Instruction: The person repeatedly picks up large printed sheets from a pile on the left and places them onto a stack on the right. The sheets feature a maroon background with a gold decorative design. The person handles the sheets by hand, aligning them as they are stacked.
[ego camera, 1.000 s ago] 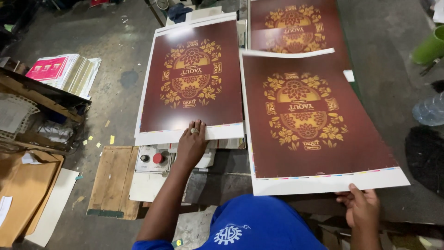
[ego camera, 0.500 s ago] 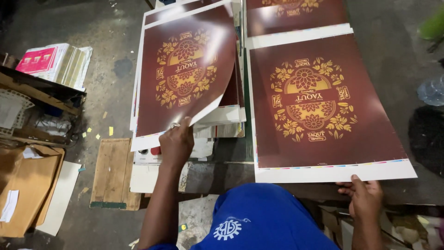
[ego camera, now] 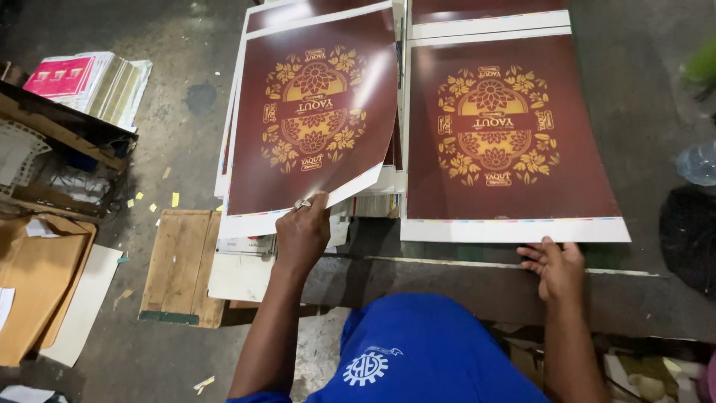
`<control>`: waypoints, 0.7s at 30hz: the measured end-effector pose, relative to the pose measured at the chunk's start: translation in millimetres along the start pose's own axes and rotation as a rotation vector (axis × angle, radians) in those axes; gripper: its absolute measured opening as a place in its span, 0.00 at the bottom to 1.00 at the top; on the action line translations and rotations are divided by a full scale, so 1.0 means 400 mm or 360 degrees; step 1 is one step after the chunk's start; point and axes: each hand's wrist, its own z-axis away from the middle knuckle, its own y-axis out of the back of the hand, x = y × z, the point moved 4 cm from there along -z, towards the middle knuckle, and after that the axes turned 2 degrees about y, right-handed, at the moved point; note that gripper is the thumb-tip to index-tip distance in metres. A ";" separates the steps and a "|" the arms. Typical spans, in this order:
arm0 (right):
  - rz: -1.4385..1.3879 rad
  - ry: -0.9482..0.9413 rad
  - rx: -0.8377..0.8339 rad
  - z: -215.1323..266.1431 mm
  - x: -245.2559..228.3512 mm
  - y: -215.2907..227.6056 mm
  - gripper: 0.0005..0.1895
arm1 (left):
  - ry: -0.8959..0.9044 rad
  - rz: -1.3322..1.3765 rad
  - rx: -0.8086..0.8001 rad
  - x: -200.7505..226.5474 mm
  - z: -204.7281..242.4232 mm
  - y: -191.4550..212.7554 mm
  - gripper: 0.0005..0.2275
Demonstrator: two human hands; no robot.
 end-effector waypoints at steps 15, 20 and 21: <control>0.0078 -0.0166 -0.0873 0.144 0.048 -0.381 0.26 | -0.0384 0.0568 0.0040 0.216 0.060 -0.113 0.17; -0.0272 -0.0162 -0.0697 0.191 -0.030 -0.473 0.16 | -0.0595 0.0743 -0.0262 0.230 0.070 -0.120 0.24; -0.0256 -0.0149 -0.0697 0.176 -0.008 -0.448 0.16 | -0.0593 0.0755 -0.0245 0.206 0.059 -0.107 0.24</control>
